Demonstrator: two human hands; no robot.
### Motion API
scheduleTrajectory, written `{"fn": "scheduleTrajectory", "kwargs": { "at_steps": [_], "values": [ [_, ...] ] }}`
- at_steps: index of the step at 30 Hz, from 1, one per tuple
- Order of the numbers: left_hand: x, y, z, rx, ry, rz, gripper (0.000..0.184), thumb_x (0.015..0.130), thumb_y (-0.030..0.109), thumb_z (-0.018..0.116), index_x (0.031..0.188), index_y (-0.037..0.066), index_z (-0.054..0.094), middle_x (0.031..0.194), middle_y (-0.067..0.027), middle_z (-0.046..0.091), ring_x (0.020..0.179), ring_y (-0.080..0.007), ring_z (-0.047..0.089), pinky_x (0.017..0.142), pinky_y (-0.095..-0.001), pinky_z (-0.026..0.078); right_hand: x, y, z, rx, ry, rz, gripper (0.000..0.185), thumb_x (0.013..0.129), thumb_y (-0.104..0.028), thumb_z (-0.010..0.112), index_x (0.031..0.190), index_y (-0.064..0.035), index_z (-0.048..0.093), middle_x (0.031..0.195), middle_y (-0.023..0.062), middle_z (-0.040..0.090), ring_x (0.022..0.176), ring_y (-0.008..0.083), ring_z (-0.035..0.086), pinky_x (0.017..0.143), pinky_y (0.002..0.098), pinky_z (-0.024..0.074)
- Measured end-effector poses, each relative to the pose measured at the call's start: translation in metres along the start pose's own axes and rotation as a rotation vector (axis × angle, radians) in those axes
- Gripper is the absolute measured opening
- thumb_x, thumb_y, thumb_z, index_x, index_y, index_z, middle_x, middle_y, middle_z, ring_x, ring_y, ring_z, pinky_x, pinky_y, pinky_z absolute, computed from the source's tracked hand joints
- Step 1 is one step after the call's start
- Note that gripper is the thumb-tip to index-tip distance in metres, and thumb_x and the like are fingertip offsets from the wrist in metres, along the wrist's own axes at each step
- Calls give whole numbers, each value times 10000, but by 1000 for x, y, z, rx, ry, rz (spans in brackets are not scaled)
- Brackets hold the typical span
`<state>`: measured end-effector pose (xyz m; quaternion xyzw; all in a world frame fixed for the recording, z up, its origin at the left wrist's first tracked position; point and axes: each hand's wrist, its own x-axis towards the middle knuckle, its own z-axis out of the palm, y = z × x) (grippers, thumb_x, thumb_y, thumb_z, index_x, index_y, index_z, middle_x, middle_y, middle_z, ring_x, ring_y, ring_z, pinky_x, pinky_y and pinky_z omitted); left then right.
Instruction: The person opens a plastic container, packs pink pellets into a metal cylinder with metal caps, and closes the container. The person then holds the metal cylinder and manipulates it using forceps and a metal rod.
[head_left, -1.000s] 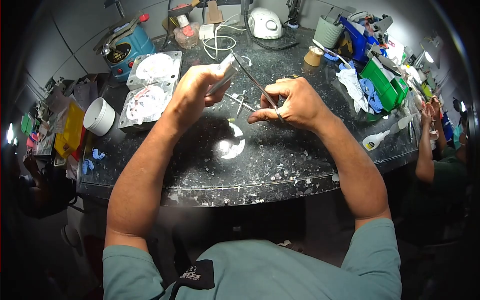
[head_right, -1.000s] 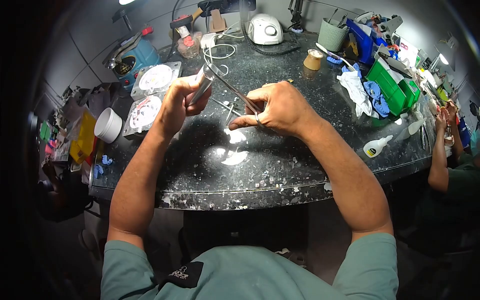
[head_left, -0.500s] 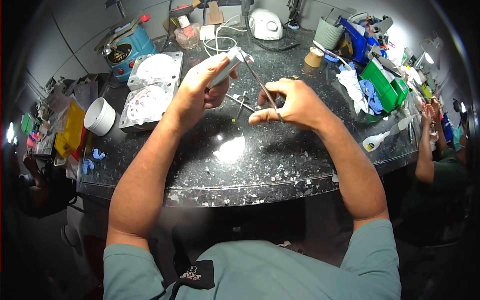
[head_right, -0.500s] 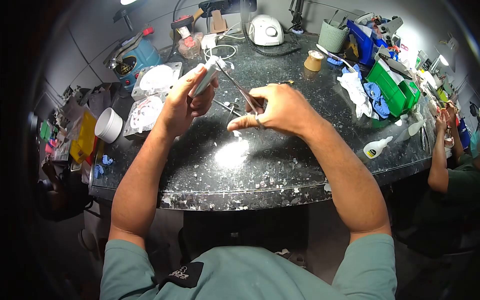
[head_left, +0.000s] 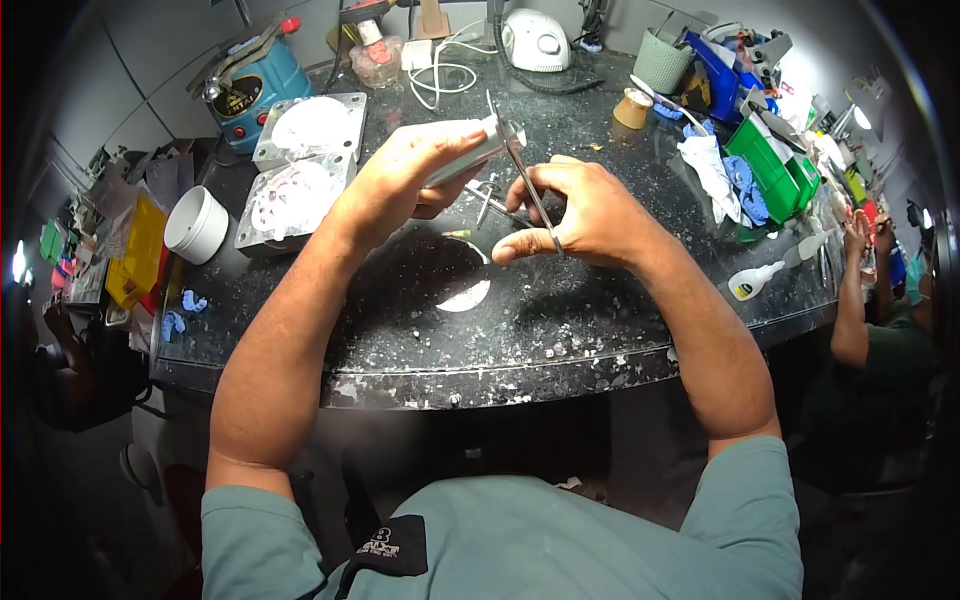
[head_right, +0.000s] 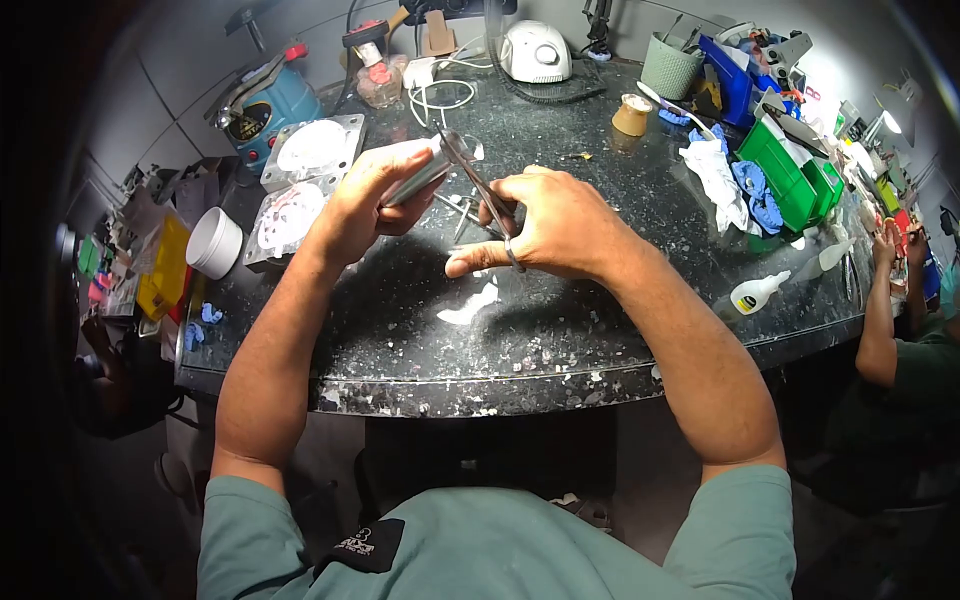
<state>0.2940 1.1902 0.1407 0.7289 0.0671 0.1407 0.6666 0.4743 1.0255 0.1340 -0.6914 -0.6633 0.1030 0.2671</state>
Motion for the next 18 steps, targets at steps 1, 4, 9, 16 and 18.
{"fn": "scheduleTrajectory", "kwargs": {
  "at_steps": [1,4,9,16,18],
  "values": [
    [-1,1,0,-9,18,-4,401,1001,468,531,897,85,591,590,89,335,491,-33,256,457,-236,175,0,-1,-1,-32,29,-25,779,597,-791,792,802,-49,673,760,91,625,812,242,633,733,377,506],
    [0,2,-1,-96,12,-11,472,998,514,497,828,79,562,536,88,299,461,-44,245,441,-243,164,1,2,-2,-31,101,-98,716,634,-717,825,664,-34,613,630,80,595,647,207,597,613,357,478],
    [2,-2,-7,-408,-162,-40,493,998,557,468,799,110,517,511,103,269,448,-47,237,416,-247,169,1,3,-8,35,162,-173,573,692,-502,899,608,-20,600,532,54,565,489,118,449,489,298,393],
    [2,-4,-7,-537,-65,-76,456,1022,498,486,956,63,606,556,89,358,474,-32,300,424,-202,228,1,1,-5,63,146,-37,502,710,-395,909,606,-16,597,522,25,539,509,79,448,482,292,363],
    [5,-3,2,-311,147,12,377,1019,431,547,1044,63,627,614,83,425,496,-16,329,440,-183,250,2,1,-6,91,159,14,520,716,-413,902,592,-12,595,508,9,527,503,72,442,479,288,357]
  ]
}}
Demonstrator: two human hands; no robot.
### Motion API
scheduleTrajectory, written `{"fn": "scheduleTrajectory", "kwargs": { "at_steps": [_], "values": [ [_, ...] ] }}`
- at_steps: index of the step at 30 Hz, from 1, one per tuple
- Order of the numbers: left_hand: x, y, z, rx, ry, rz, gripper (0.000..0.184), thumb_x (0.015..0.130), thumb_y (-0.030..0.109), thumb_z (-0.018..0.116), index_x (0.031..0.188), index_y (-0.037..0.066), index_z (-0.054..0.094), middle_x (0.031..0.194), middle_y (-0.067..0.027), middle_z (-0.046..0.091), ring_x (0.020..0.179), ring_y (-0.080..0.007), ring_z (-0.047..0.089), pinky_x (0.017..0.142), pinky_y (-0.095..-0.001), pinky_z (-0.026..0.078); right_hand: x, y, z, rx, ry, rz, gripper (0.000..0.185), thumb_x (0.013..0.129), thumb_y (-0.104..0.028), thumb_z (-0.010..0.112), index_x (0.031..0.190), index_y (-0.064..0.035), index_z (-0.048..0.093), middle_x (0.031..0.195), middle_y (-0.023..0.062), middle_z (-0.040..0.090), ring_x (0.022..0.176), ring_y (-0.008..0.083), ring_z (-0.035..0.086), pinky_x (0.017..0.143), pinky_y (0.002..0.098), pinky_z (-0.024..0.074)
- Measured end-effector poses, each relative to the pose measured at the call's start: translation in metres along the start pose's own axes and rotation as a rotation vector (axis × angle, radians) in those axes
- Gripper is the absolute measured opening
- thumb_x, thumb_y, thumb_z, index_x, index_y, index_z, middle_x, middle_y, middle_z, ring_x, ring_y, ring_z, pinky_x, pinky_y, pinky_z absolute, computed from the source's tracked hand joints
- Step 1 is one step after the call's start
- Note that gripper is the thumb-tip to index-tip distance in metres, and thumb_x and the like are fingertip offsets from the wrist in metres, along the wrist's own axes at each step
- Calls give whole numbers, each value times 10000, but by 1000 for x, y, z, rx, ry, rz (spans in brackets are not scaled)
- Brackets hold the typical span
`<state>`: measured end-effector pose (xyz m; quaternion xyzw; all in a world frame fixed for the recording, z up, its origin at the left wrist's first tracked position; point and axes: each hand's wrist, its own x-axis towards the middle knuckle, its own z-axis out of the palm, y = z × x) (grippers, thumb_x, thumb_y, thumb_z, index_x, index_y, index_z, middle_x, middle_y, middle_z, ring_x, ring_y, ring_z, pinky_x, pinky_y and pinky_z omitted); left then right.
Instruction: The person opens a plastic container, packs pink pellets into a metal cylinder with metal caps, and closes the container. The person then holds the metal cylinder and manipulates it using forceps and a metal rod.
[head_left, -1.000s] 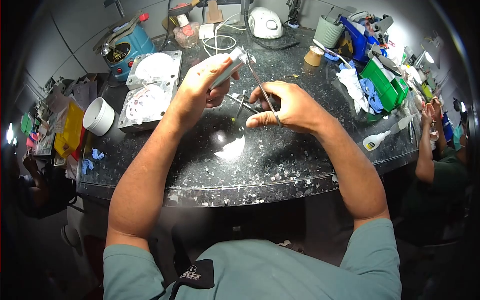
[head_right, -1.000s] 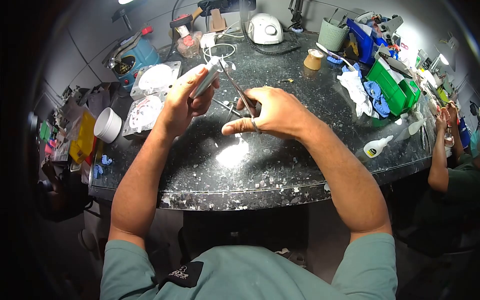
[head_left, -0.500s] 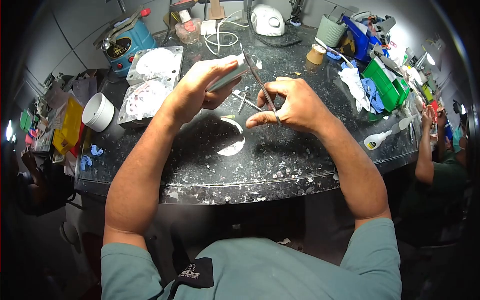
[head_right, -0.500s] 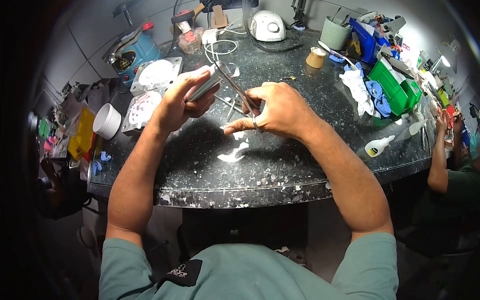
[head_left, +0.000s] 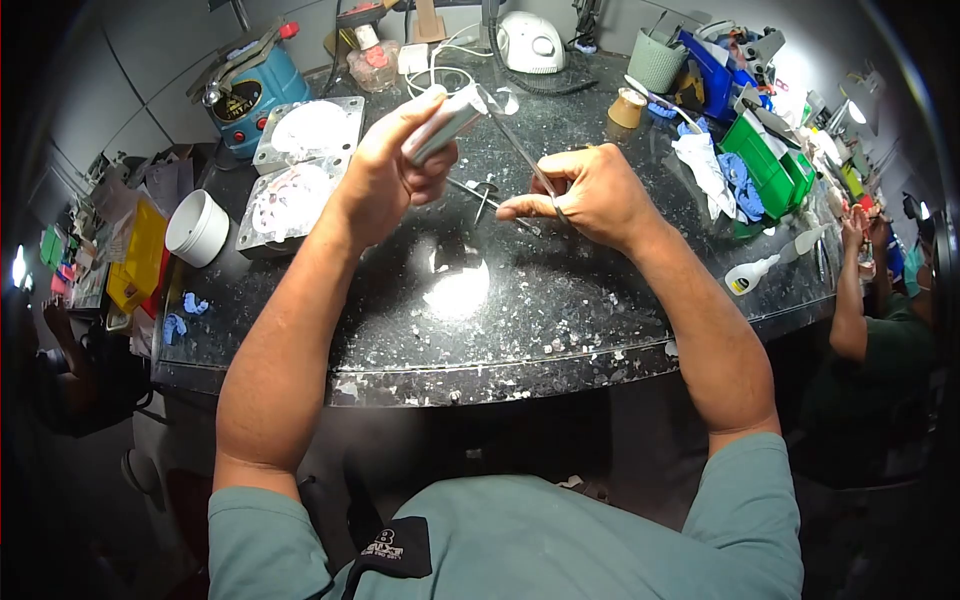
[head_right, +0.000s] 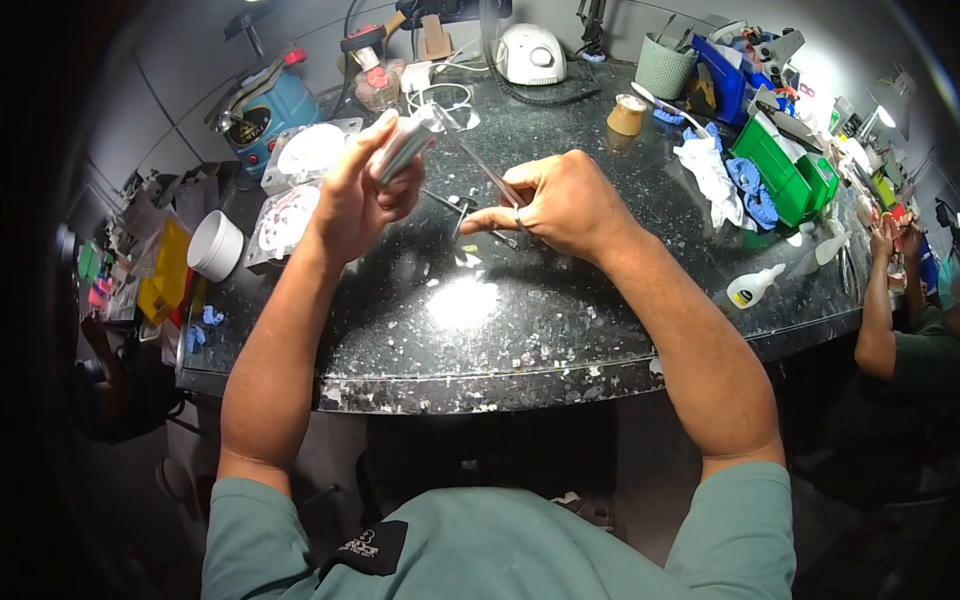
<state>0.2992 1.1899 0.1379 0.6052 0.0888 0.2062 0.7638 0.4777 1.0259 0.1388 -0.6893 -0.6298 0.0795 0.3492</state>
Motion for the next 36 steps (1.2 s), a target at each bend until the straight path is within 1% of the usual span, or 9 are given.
{"fn": "scheduleTrajectory", "kwargs": {
  "at_steps": [2,3,7,16,21,23,29,32,36],
  "values": [
    [3,-4,3,301,112,187,304,1007,355,617,1133,79,635,688,76,494,526,-1,361,458,-167,273,2,3,-3,-59,-76,84,549,699,-536,876,685,-27,670,567,27,592,545,105,520,529,304,421],
    [4,-8,2,259,107,199,246,975,280,690,1148,115,631,759,76,535,560,12,379,472,-160,289,3,4,-4,-88,-114,126,586,690,-598,863,731,-35,708,597,36,624,566,121,559,554,312,453],
    [2,-11,8,282,70,192,290,984,303,673,1182,95,633,773,80,536,575,5,389,483,-173,303,-1,-4,0,72,-215,216,810,620,-764,805,926,-20,712,799,110,675,780,228,644,719,361,503],
    [-2,0,3,382,-27,151,310,985,321,653,1173,74,646,693,103,447,570,-8,351,510,-199,252,-2,2,5,-3,-172,104,739,638,-746,808,768,-29,685,676,67,630,671,197,616,637,348,483],
    [-2,5,0,346,-49,155,345,1000,370,605,1091,39,639,622,103,367,531,-22,300,486,-224,216,0,-3,-4,20,-155,116,614,681,-601,869,642,-27,656,562,16,581,551,114,511,552,307,413],
    [-1,4,-2,201,-104,128,391,1012,411,559,1049,28,628,589,105,322,511,-28,270,475,-234,201,0,-1,-7,14,-128,93,560,687,-514,901,618,-18,651,523,0,552,521,78,448,521,295,374],
    [5,-3,-15,-281,-277,-39,476,1045,478,457,908,40,582,531,106,270,456,-45,210,429,-240,159,0,5,-9,-38,-101,27,548,716,-497,887,599,-22,641,490,-18,512,510,73,422,508,296,351],
    [6,-6,-18,-198,-220,-24,483,1041,480,462,904,37,597,530,108,277,456,-44,215,435,-239,162,1,5,-8,-39,-154,81,587,702,-561,874,602,-33,638,505,-12,525,521,90,463,532,302,377],
    [4,-5,-9,-36,-103,-15,501,1046,487,442,904,29,589,527,102,269,465,-43,221,433,-237,174,-1,3,-4,-24,-221,133,710,620,-745,816,721,-55,676,631,34,611,634,163,585,624,327,446]
  ]
}}
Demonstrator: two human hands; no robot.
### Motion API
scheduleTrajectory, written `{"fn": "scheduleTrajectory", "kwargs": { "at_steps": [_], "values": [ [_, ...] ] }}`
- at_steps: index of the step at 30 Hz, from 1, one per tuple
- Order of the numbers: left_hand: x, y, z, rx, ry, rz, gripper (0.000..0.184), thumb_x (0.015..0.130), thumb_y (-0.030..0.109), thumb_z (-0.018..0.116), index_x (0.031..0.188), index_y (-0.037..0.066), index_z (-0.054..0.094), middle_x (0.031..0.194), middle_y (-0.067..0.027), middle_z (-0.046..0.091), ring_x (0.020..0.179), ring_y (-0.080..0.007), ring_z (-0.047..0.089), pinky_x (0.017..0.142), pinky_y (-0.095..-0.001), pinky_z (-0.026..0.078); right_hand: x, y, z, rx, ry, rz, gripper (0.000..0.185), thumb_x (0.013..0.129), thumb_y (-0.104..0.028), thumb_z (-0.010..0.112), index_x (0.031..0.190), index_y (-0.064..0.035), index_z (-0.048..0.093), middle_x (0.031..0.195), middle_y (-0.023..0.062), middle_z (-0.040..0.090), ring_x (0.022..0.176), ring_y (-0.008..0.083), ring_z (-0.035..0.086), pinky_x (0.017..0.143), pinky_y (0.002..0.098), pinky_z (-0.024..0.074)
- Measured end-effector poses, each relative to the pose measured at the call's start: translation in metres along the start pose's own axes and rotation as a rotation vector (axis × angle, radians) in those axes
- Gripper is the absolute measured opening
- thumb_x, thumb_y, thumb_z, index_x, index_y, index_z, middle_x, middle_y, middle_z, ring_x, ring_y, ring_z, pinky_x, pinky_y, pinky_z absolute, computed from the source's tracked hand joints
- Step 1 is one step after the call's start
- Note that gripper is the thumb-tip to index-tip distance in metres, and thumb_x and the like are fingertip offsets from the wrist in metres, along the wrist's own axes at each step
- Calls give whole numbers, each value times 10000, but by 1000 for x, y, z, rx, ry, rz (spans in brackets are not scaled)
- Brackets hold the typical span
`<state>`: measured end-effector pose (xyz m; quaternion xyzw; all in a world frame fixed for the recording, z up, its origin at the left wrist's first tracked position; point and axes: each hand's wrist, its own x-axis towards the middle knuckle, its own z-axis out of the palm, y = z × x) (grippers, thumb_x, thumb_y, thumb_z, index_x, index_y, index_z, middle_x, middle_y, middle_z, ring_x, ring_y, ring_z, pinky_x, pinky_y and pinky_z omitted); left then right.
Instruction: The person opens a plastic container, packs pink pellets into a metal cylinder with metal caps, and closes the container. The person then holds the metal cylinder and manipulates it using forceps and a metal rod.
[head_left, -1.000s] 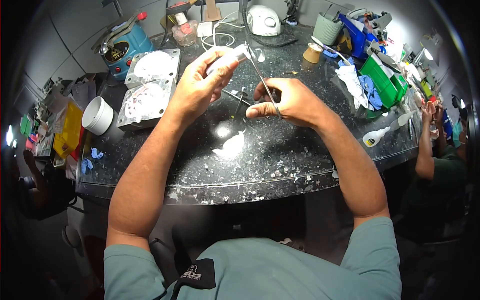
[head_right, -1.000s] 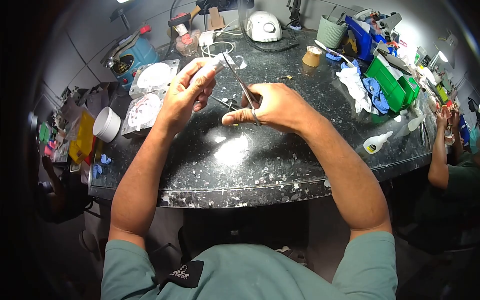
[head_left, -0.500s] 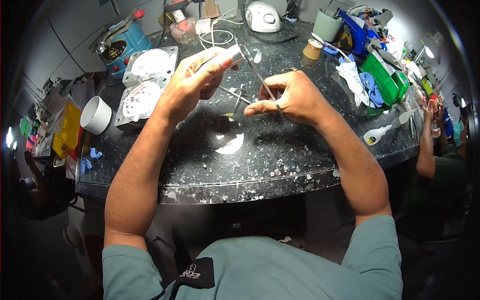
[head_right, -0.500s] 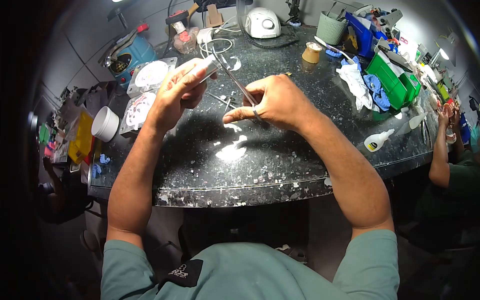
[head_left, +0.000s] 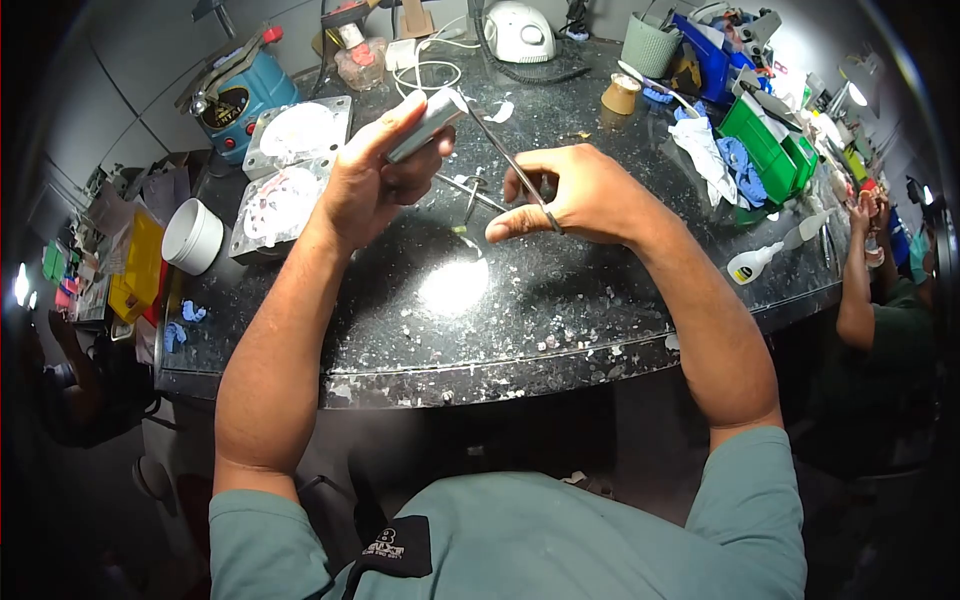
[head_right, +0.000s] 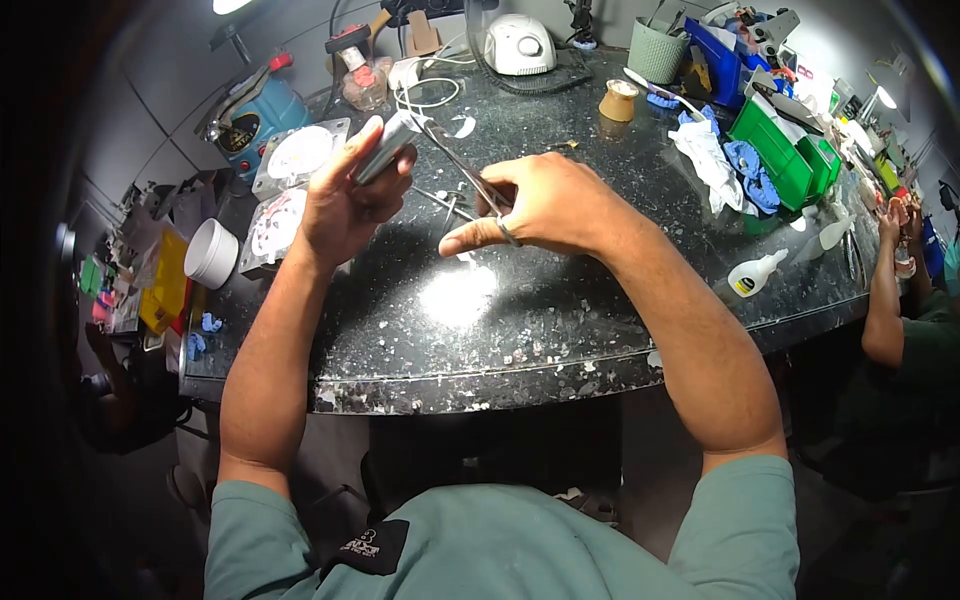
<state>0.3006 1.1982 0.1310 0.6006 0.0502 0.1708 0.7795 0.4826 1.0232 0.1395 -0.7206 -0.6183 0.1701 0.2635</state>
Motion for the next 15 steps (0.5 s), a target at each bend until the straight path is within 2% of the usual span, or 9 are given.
{"fn": "scheduleTrajectory", "kwargs": {
  "at_steps": [3,9,12,15],
  "values": [
    [-2,2,6,103,19,1,503,1027,496,476,911,26,612,530,101,285,458,-44,223,447,-243,178,0,-4,0,-10,-41,58,839,555,-848,767,832,-62,677,748,78,658,766,236,655,720,363,493],
    [-4,2,11,331,6,-78,501,1003,508,507,829,55,631,521,87,313,446,-58,230,452,-264,187,-1,0,6,-37,-16,-11,845,560,-862,751,781,-52,652,736,91,661,753,245,661,721,391,511],
    [-5,5,10,227,17,-109,510,1005,523,490,807,69,611,518,89,304,444,-61,229,452,-262,186,-2,-7,4,-117,26,-15,786,600,-821,767,717,-55,639,678,74,648,681,227,649,672,368,506],
    [-4,2,0,42,-84,-83,481,1020,522,464,804,99,545,590,49,379,467,-63,264,434,-248,195,0,-4,3,-65,125,-101,705,650,-736,807,641,-57,617,597,48,619,588,203,610,612,344,486]
  ]
}}
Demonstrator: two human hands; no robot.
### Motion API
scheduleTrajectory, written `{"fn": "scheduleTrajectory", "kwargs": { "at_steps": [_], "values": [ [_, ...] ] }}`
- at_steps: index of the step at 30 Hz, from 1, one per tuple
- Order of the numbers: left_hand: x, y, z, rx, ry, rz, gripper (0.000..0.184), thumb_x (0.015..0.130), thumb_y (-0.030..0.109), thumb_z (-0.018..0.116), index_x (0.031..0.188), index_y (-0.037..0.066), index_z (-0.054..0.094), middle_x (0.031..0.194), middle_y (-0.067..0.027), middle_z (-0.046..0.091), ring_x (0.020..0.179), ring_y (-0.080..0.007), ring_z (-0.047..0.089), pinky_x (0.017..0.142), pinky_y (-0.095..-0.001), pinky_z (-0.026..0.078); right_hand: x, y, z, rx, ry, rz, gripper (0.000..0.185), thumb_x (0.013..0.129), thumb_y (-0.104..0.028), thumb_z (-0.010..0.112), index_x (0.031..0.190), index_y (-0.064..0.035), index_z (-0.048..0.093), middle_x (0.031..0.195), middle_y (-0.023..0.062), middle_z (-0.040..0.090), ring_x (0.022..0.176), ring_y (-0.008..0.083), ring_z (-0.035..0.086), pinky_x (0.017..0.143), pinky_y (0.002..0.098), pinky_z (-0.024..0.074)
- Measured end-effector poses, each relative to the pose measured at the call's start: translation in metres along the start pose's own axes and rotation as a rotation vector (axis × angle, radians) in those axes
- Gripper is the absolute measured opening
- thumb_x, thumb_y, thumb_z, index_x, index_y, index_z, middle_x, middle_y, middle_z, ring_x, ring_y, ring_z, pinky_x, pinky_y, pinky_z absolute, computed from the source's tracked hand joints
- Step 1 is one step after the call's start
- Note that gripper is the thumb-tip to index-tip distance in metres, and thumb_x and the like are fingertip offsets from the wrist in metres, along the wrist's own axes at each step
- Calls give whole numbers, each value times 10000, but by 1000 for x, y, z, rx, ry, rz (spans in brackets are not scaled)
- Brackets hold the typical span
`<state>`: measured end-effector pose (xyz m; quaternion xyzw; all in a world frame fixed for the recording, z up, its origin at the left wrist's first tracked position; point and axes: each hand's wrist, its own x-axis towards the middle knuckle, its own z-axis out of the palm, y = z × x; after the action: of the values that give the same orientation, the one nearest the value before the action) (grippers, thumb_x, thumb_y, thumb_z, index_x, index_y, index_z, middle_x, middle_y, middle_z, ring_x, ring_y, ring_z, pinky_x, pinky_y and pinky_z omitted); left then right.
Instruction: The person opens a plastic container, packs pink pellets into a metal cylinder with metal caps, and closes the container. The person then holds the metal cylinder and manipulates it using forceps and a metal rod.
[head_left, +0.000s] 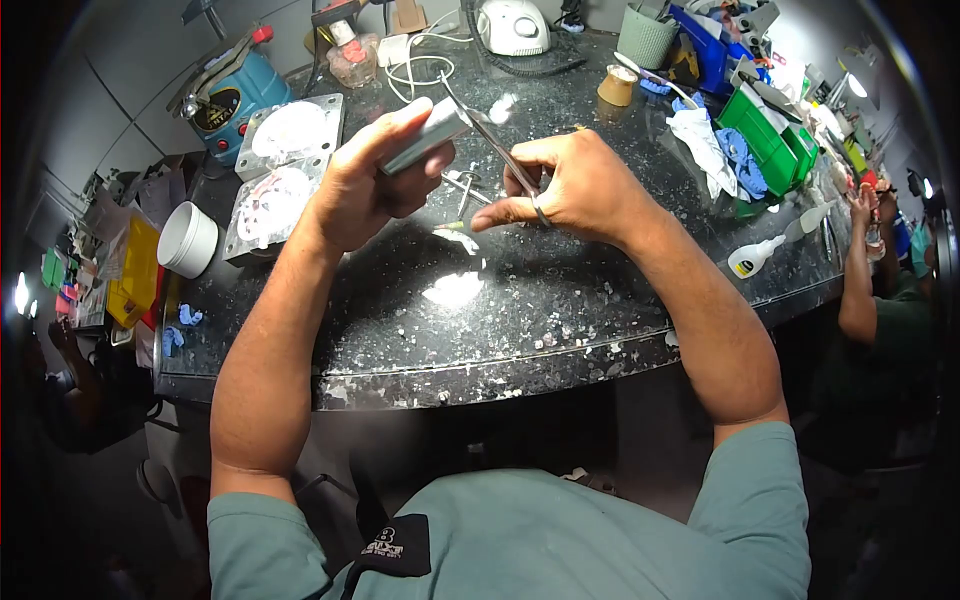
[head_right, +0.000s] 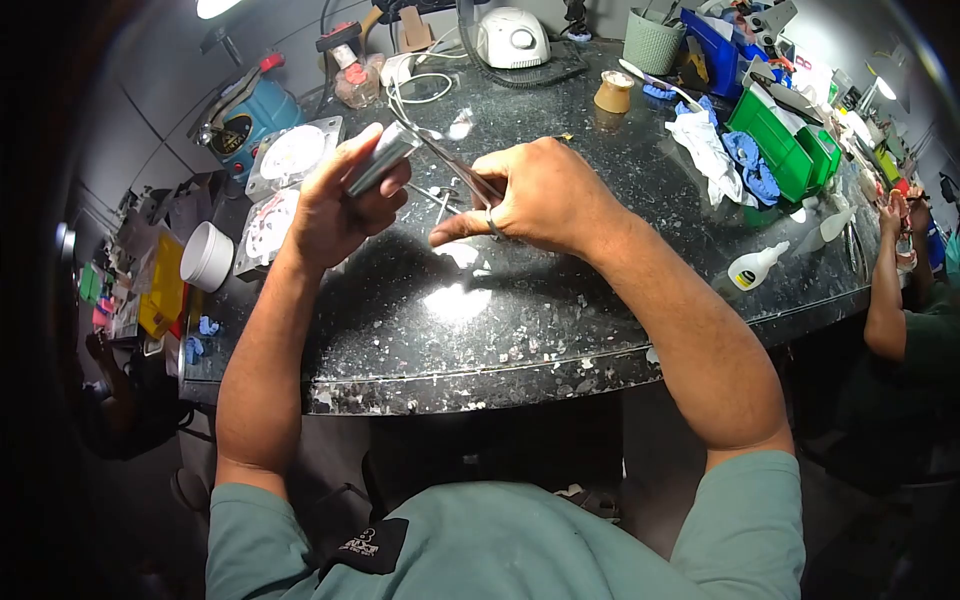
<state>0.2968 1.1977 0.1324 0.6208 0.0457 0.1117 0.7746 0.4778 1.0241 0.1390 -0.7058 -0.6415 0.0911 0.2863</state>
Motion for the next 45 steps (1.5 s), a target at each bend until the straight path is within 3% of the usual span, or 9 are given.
{"fn": "scheduleTrajectory", "kwargs": {
  "at_steps": [6,9,13,21,24,30,33,36,45],
  "values": [
    [3,-8,-7,-48,30,54,479,1043,502,404,836,98,556,611,29,410,471,-59,278,417,-237,208,1,-1,-2,-47,-25,55,611,694,-639,831,639,-54,663,539,29,593,525,158,550,565,338,454],
    [2,-6,-13,37,8,-11,480,1042,511,389,924,87,580,621,17,428,470,-53,289,411,-234,222,-1,0,0,27,24,-9,556,721,-427,902,593,-10,556,502,-2,476,514,81,379,486,304,325],
    [7,-5,8,190,362,292,416,1008,474,522,1064,69,596,684,9,515,497,-42,400,421,-193,260,1,-3,-1,18,-17,90,564,714,-514,869,620,-25,604,524,11,526,528,106,451,521,313,373],
    [8,-8,12,429,311,400,273,1004,246,649,1241,110,631,871,-16,683,693,-16,527,534,-161,338,2,1,5,73,-114,185,867,604,-848,739,882,-27,702,803,115,693,791,248,672,732,376,516],
    [8,-9,11,441,290,387,291,1009,259,644,1256,105,624,876,-6,673,711,-11,522,543,-157,343,1,-3,-1,65,-152,184,673,702,-648,822,963,-36,723,783,93,668,762,210,638,694,345,496],
    [8,-12,17,438,252,364,282,1019,260,628,1246,93,613,883,-12,666,690,-13,510,535,-158,360,-1,-3,0,96,-154,175,690,697,-663,820,967,-36,710,801,86,670,781,201,636,698,342,487],
    [6,-11,15,401,228,315,258,1026,269,616,1212,90,617,863,-9,655,671,-16,506,530,-160,359,0,1,-1,34,-140,143,871,600,-862,729,888,-40,702,824,126,696,849,278,694,773,388,530],
    [5,-8,14,394,244,286,242,1034,284,601,1178,90,621,834,-3,642,644,-19,497,526,-161,351,0,-2,0,-21,-102,133,729,657,-712,816,840,-19,682,730,99,642,727,200,626,656,347,474],
    [4,-2,9,232,272,233,313,1061,362,500,1066,72,619,666,52,451,523,-27,338,467,-192,259,0,-2,-3,2,-53,117,731,622,-802,763,642,-75,687,577,36,630,633,192,663,673,362,527]
  ]
}}
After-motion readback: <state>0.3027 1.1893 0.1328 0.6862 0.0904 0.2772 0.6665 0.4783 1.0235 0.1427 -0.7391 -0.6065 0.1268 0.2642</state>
